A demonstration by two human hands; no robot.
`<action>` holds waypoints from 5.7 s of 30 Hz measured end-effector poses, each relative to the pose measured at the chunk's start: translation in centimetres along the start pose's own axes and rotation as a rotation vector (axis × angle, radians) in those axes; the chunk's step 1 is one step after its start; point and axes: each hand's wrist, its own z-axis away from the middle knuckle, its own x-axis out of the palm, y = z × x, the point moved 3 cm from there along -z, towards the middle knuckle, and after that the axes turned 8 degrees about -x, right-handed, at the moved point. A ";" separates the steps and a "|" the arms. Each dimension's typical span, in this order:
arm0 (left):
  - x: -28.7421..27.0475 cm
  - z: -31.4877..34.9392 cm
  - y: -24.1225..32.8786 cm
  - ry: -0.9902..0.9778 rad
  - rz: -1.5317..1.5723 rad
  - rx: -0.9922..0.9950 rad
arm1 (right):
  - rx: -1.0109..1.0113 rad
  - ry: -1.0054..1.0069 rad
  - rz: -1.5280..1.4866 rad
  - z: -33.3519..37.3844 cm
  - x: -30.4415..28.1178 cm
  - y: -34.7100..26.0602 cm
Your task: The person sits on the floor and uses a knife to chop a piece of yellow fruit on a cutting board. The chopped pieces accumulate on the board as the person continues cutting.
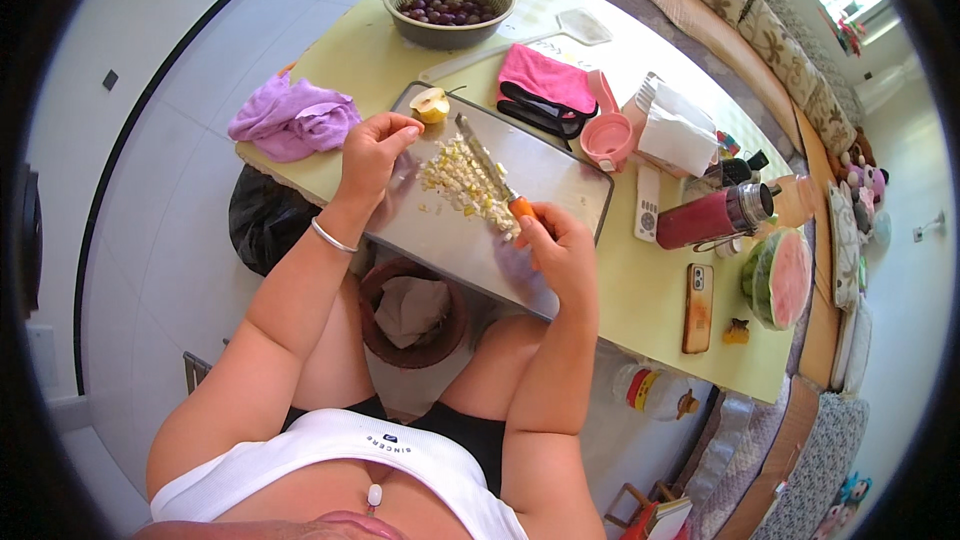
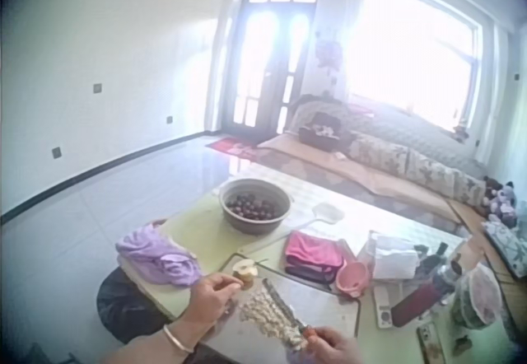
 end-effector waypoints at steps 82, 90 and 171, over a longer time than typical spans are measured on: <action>-0.6 1.8 2.3 0.056 -0.062 0.224 | 0.033 -0.161 0.042 0.1 1.4 -0.6; -0.9 1.0 2.0 0.071 0.102 0.166 | 0.056 -0.184 0.006 0.2 1.6 -0.7; -0.3 0.7 1.5 0.013 0.101 0.046 | 0.072 -0.201 0.009 0.3 0.7 -0.4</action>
